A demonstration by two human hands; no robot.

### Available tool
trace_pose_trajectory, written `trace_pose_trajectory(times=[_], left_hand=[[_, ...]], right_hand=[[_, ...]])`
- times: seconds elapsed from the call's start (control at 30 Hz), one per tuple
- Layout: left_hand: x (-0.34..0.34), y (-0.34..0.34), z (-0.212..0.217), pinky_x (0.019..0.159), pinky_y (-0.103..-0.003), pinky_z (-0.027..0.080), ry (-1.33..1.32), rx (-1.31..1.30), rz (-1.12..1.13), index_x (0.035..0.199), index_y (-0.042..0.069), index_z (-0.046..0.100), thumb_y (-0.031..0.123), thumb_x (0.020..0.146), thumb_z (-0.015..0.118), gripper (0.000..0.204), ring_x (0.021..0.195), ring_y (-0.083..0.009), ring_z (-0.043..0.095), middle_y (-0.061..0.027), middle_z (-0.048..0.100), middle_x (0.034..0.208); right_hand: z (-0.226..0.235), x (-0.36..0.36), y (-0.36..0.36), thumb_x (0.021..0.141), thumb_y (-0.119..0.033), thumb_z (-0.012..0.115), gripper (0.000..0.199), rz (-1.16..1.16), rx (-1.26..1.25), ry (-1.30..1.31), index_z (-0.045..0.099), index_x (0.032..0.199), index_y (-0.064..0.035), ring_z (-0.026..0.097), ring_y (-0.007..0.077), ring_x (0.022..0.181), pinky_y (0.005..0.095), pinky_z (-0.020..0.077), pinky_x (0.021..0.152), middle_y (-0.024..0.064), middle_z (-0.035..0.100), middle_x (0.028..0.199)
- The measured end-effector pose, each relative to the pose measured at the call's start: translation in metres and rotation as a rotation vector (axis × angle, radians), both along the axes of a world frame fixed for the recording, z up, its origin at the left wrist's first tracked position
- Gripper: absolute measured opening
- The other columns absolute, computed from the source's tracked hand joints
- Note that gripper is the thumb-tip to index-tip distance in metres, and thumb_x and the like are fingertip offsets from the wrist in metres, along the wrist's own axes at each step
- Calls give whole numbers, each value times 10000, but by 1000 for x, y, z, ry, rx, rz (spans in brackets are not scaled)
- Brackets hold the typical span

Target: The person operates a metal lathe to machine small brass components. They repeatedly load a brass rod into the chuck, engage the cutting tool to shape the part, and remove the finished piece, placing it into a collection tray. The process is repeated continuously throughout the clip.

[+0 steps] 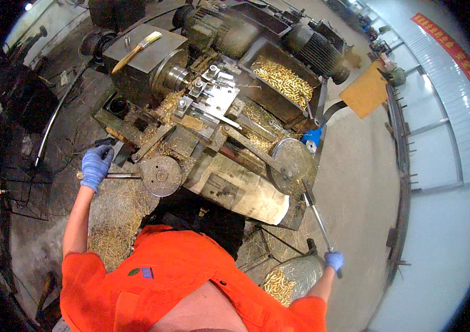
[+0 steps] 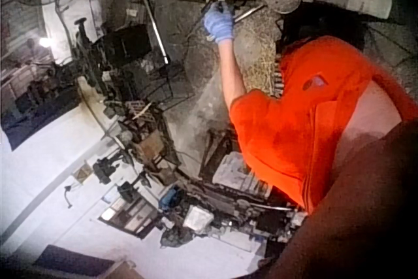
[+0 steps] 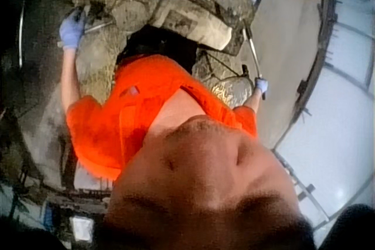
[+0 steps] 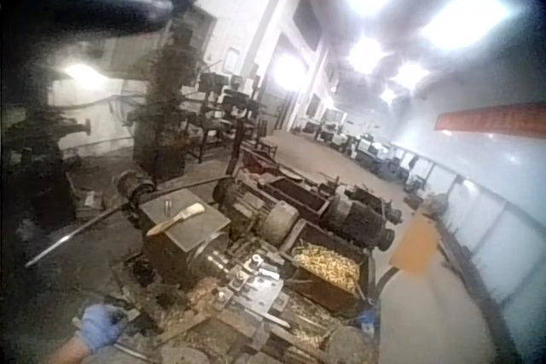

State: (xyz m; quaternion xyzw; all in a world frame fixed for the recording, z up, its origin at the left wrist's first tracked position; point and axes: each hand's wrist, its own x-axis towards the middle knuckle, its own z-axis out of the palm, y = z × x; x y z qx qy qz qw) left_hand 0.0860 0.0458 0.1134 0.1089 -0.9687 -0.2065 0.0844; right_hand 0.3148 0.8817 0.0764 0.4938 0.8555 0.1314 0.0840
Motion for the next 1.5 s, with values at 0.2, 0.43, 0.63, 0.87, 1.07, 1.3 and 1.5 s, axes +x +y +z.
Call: trace_pose_trajectory(times=[0.2,0.43,0.63,0.87,1.07,1.3,1.5], left_hand=[[2,2,4,638,-410,469,4,12,5,846,101,655,291,781,574,217,696,-336,596,-172,615,742],[3,3,7,627,-363,479,-8,15,-5,877,65,658,269,781,590,236,704,-320,617,-174,630,779],[3,2,7,626,-371,476,-23,10,-11,883,61,656,272,777,588,246,706,-326,612,-177,627,778],[5,1,5,612,-392,468,62,-31,-49,868,62,648,265,786,580,229,687,-337,605,-181,617,749],[3,0,2,614,-397,466,46,-21,-39,854,69,647,265,792,577,218,692,-344,601,-183,614,754],[6,-1,4,624,-397,471,43,-50,-30,860,85,654,286,791,577,226,709,-343,601,-185,612,764],[6,-1,8,644,-396,477,23,-51,-32,889,96,660,296,789,578,239,722,-339,602,-174,620,782]], right_hand=[[8,1,-19,583,-324,718,384,-9,-6,-3,660,828,-34,629,330,822,407,496,728,194,643,853],[11,2,-28,630,-328,682,332,8,-38,-90,680,803,-44,626,315,841,394,490,751,186,640,872],[20,5,-44,612,-339,675,354,-50,-62,-37,679,812,-48,612,325,888,392,486,779,198,632,907],[20,7,-52,618,-338,674,381,-52,-76,-40,668,845,-32,610,335,893,393,480,787,200,631,930],[10,16,-44,590,-369,718,439,-77,-55,-25,657,841,-14,608,344,894,399,480,778,214,630,919],[11,21,-52,608,-360,702,408,-55,-51,15,654,803,-5,617,350,856,416,484,737,225,631,868],[16,22,-67,643,-344,667,380,-44,-53,30,659,799,3,619,359,831,414,488,726,227,629,836]])
